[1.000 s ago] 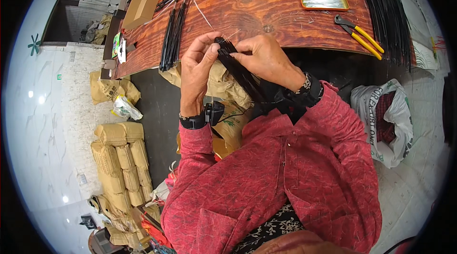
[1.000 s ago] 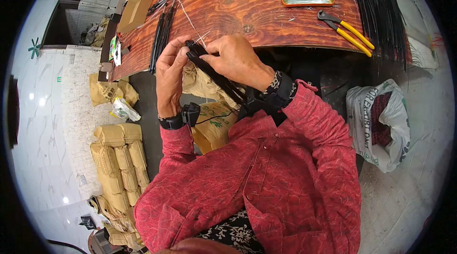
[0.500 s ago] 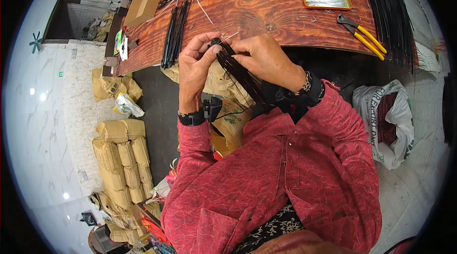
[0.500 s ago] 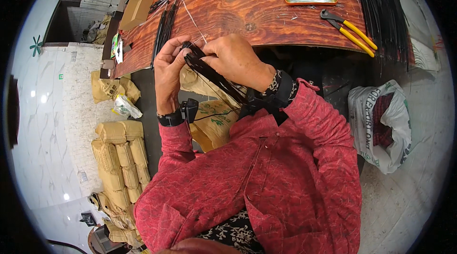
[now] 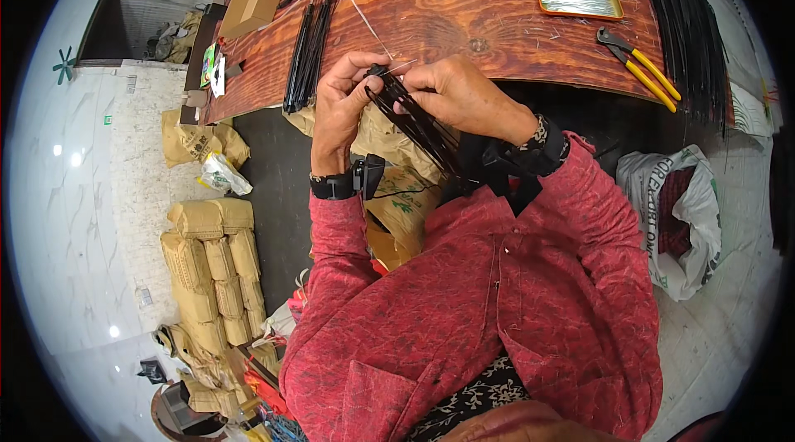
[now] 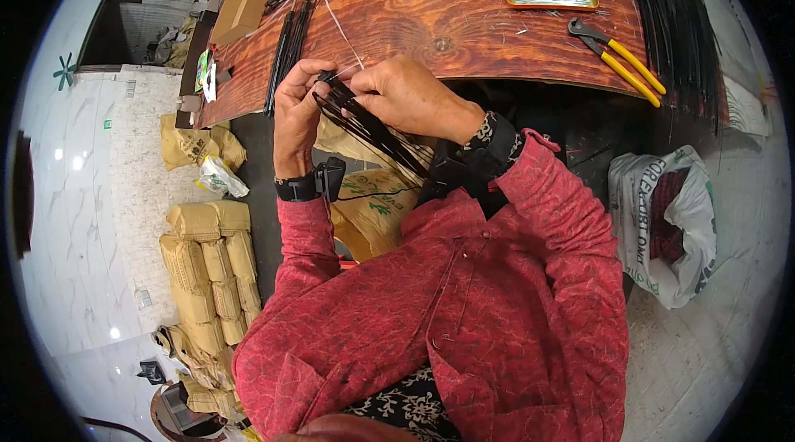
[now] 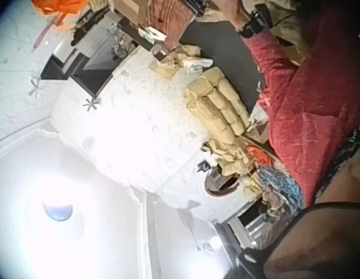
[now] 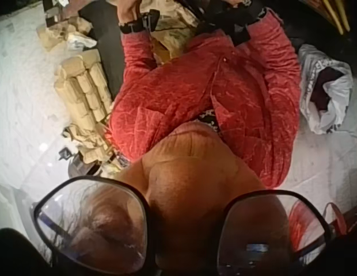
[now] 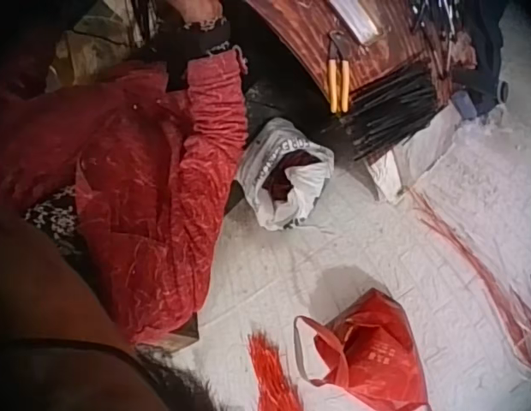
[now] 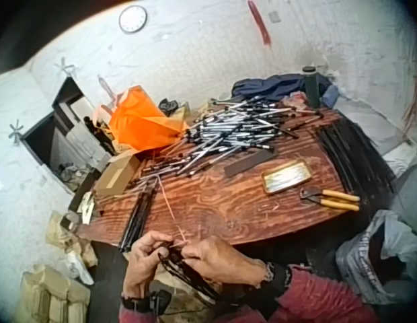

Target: Cutting black wires to length and bundling them together at a production workstation.

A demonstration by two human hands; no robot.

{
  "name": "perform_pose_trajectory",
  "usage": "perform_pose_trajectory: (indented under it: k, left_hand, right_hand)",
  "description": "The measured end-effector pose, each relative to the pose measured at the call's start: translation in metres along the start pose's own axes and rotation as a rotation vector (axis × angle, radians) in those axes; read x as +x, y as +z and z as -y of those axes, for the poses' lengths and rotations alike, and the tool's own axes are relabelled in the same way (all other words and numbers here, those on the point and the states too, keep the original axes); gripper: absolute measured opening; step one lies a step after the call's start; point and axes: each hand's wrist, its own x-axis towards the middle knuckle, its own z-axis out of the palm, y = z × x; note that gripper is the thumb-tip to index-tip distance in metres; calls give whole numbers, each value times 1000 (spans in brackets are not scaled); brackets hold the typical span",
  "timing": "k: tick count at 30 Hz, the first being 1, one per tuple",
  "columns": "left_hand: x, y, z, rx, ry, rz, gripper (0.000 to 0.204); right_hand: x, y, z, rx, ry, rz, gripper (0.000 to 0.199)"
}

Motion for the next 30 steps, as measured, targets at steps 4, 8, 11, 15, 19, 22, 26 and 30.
perform_pose_trajectory:
  k: [4, 8, 11, 15, 19, 22, 26, 30]
  left_hand:
    - [5, 1, 4, -62, 7, 5, 29]
    - [8, 2, 10, -89, 16, -19, 30]
    - [10, -1, 15, -62, 31, -22, 32]
    - [10, 0, 14, -26, 44, -2, 34]
    - [9, 6, 9, -67, 27, 29, 30]
    - [10, 7, 8, -74, 35, 42, 30]
    - [5, 1, 14, -137, 47, 89, 32]
    - [3, -6, 18, -70, 52, 129, 36]
  right_hand:
    - [-1, 1, -2, 76, 41, 20, 14]
    - [-3, 2, -3, -59, 46, -11, 11]
    - [-4, 5, -9, -73, 51, -35, 11]
    - [-5, 4, -10, -26, 54, -52, 16]
    - [-5, 3, -17, -33, 65, 18, 16]
    - [-3, 0, -26, 46, 63, 81, 18]
    - [0, -5, -28, 156, 106, 187, 20]
    - [-2, -12, -23, 431, 248, 321, 19]
